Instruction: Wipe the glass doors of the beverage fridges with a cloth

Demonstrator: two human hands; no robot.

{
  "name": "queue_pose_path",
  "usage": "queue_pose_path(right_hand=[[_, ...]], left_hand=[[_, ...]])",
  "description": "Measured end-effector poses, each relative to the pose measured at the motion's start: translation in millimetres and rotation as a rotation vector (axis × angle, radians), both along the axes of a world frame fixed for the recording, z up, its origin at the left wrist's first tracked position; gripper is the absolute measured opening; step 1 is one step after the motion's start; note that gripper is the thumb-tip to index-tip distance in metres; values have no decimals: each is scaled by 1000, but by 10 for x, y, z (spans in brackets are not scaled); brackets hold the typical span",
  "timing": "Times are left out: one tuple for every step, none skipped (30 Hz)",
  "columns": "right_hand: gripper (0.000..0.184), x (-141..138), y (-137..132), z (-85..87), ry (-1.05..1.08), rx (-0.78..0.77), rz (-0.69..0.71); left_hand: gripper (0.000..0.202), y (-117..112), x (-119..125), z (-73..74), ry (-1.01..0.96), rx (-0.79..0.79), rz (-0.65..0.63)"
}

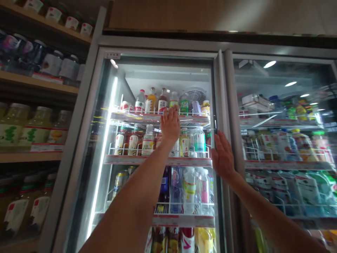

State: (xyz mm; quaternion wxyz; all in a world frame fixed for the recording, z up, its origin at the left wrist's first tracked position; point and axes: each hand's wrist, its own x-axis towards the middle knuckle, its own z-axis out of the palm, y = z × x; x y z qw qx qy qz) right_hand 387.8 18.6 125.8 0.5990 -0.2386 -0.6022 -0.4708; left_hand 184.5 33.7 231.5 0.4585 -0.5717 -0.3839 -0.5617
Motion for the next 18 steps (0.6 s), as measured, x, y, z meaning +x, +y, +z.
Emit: queue_pose_path(right_hand=[[58, -15, 9, 6, -7, -5, 5], [58, -43, 19, 10, -9, -7, 11], [57, -82, 30, 12, -10, -10, 17], [56, -127, 39, 15, -12, -19, 21], [56, -176, 45, 18, -14, -31, 23], [56, -224, 49, 22, -17, -45, 23], [55, -269, 51, 30, -20, -60, 23], [55, -309, 51, 41, -23, -70, 22], [55, -347, 51, 56, -25, -74, 21], [55, -383, 53, 74, -25, -72, 18], [54, -422, 57, 95, -23, -68, 12], [53, -469, 66, 116, -20, -65, 4], [52, -526, 80, 134, -16, -61, -3], [51, -595, 99, 148, -10, -61, -8], [50, -678, 122, 156, -1, -62, -10], [49, -770, 147, 156, 5, -68, -10], [49, -867, 173, 147, 12, -79, -10], [49, -960, 198, 132, 18, -93, -11]], left_hand=[[44, 0, 77, -93, 90, -4, 1], [44, 1, 167, -211, 236, -14, 4], [43, 3, 240, -329, 405, -27, 8], [43, 3, 270, -423, 555, -41, 15], [44, -3, 233, -478, 650, -55, 28], [44, -20, 117, -487, 665, -68, 48], [45, -50, -79, -454, 609, -81, 75], [46, -93, -340, -392, 494, -89, 104], [45, -147, -640, -317, 318, -81, 131], [45, -204, -946, -247, 156, -59, 148], [45, -258, -1225, -198, -40, 1, 152], [47, -300, -1445, -182, -231, 69, 155], [47, -327, -1587, -206, -348, 111, 160], [47, -335, -1642, -268, -419, 141, 163], [47, -325, -1616, -360, -420, 148, 170], [46, -300, -1524, -472, -348, 137, 178], [45, -265, -1395, -587, -242, 114, 186], [44, -227, -1259, -690, -51, 92, 193]])
